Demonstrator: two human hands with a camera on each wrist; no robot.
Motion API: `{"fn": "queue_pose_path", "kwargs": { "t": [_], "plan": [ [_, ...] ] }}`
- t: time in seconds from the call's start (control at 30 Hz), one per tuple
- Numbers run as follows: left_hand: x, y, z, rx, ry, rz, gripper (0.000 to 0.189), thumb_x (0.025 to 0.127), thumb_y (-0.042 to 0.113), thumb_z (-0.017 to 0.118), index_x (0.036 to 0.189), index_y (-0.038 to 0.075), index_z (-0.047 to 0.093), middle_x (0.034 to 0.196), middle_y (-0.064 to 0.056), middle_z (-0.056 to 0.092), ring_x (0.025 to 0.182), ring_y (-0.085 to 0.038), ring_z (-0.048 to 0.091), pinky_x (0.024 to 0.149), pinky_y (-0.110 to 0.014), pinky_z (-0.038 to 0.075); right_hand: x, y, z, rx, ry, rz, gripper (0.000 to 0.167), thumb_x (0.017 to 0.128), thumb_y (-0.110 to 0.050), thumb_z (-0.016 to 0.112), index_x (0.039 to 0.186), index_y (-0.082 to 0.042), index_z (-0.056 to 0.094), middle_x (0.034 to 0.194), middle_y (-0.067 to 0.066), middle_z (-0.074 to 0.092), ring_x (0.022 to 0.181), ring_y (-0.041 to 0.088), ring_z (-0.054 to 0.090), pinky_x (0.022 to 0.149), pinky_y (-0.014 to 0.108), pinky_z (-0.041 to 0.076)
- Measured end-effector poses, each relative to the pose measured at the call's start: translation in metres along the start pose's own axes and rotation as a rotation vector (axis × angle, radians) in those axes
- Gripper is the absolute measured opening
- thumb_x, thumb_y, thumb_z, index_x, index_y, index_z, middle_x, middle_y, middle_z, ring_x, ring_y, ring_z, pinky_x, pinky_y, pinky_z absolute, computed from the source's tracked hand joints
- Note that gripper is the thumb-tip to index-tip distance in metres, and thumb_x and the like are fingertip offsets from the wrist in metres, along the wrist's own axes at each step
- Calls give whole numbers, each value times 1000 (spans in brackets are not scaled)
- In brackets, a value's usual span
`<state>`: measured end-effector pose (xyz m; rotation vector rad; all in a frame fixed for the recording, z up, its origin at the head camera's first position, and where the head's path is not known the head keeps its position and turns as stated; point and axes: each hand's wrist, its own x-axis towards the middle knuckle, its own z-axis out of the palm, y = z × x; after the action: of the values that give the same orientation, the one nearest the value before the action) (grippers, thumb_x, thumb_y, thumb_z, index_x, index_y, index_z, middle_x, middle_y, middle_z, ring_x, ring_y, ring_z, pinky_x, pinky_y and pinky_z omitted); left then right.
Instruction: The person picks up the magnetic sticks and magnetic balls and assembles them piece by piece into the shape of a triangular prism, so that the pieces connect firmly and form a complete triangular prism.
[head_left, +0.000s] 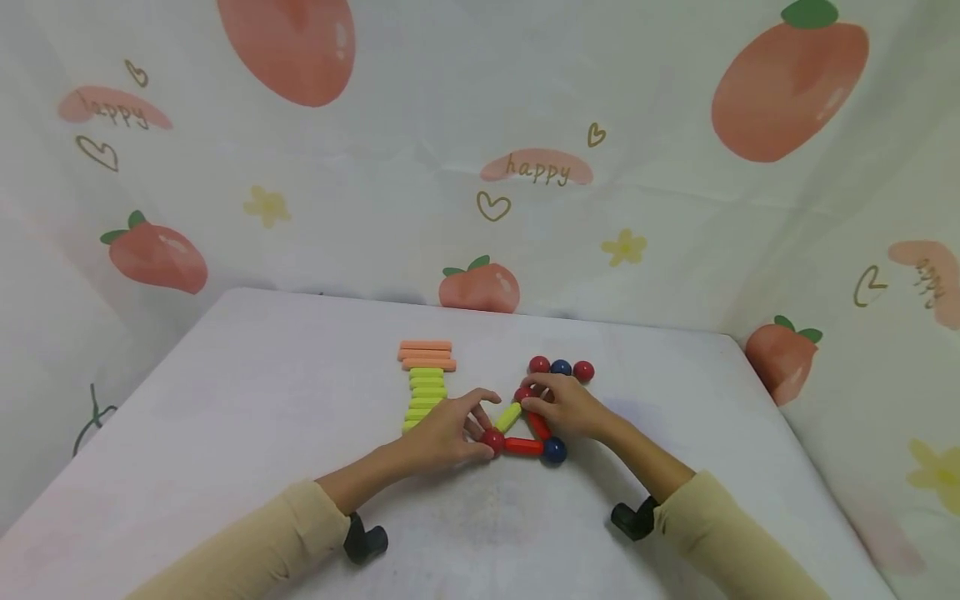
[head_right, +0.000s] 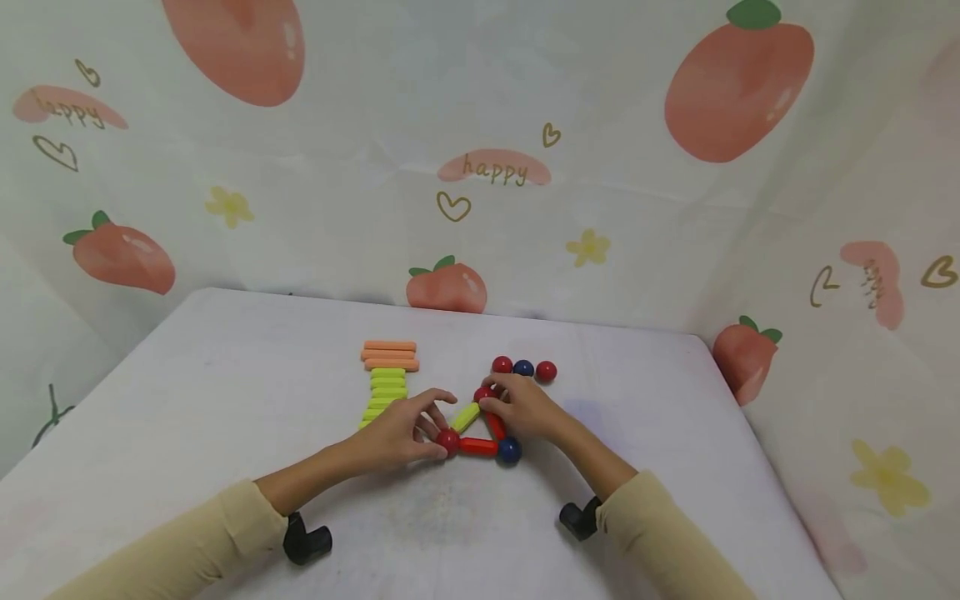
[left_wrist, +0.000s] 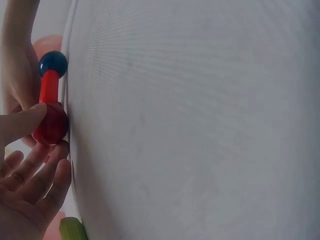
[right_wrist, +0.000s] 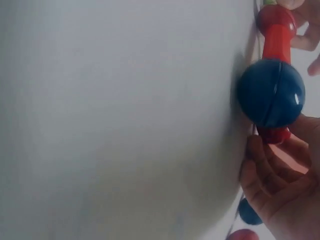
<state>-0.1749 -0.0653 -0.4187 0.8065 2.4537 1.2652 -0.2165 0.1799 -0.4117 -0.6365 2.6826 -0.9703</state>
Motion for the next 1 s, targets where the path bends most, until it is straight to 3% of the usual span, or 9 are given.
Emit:
{"fn": "queue_pose_path", "kwargs": {
  "t": [0.27, 0.53, 0.63, 0.77, 0.87, 1.0],
  "plan": [
    [1, 1, 1, 7, 3, 1, 64, 83, 14, 82, 138, 10, 49, 99, 4, 66, 89, -10, 67, 79, -24, 56, -4, 4, -3, 37, -11, -5, 38, 95, -22, 68, 129, -7, 64, 106, 4, 68, 88, 18, 63, 74, 27, 57],
    [-2, 2, -1, -11, -1, -2, 63, 83, 15, 81, 138, 9, 49, 102, 2, 66, 91, -12, 67, 79, -23, 55, -27, 9, -6, 102, -56, 21, 64, 95, -31, 66, 147, -2, 45, 121, 12, 66, 101, 23, 64, 81, 33, 58],
    [-7, -1, -11, -32, 41, 17, 62, 84, 13, 81, 137, 7, 50, 104, -3, 68, 94, -15, 68, 79, -25, 56, -41, 13, -8, 116, -85, -7, 67, 94, -33, 68, 147, 0, 44, 121, 12, 64, 102, 23, 62, 82, 31, 57],
    [-16, -12, -32, -16, 143, 59, 57, 84, 7, 79, 135, 5, 53, 103, -9, 71, 92, -17, 68, 76, -27, 58, -59, 16, -8, 98, -98, -51, 68, 92, -33, 71, 146, -2, 46, 121, 7, 64, 102, 21, 61, 80, 28, 55],
    [-24, -23, -46, 32, 192, 56, 51, 84, 7, 78, 130, 5, 58, 98, -4, 73, 90, -16, 68, 74, -28, 56, -67, 17, -6, 72, -93, -77, 68, 90, -33, 73, 145, -3, 48, 120, 5, 65, 102, 18, 60, 84, 29, 54],
    [-38, -35, -57, 62, 188, -1, 43, 83, 12, 80, 123, 7, 63, 89, 5, 72, 87, -13, 67, 72, -28, 54, -70, 17, -4, 62, -81, -98, 66, 90, -32, 74, 145, -4, 49, 119, 3, 66, 102, 17, 59, 88, 33, 53]
  ]
}}
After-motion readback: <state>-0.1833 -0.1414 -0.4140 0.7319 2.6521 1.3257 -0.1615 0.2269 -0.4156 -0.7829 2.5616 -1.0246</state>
